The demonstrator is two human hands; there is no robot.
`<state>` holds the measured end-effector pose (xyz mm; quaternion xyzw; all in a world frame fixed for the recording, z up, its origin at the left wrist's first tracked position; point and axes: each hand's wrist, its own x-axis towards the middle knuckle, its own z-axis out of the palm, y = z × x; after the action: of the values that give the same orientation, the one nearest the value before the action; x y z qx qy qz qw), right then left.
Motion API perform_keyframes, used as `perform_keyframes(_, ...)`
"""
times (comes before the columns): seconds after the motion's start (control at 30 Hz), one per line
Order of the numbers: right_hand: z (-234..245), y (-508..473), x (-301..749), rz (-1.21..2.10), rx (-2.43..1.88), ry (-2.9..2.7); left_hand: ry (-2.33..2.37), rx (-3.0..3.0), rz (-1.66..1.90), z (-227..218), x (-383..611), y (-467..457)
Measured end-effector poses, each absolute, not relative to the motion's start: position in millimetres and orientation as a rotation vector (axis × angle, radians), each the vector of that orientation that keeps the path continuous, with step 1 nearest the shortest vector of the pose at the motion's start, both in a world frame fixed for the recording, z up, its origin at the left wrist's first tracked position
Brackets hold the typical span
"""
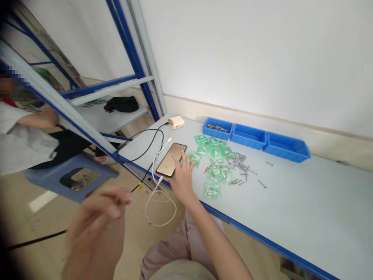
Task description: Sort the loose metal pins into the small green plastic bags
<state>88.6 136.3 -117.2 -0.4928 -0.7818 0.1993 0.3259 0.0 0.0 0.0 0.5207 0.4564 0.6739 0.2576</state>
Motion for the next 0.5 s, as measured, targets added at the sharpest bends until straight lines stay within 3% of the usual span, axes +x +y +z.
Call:
perform_keyframes(0.2, -94.4, 151.1, 88.5, 0.446, -1.170, -2.067, 1.306, 1.673, 1.641, -7.4, 17.4, 37.3)
perform_keyframes(0.3, -82.1, 146.9, 143.2, 0.321, -1.086, -1.978, 1.385, 1.775, 1.662, -17.1, 17.7, 52.0)
perform_keyframes(0.5, -87.7, 146.8, 295.2, 0.209, -1.308, -1.894, 1.284, 2.014, 1.401, -23.8, 45.6, 95.7)
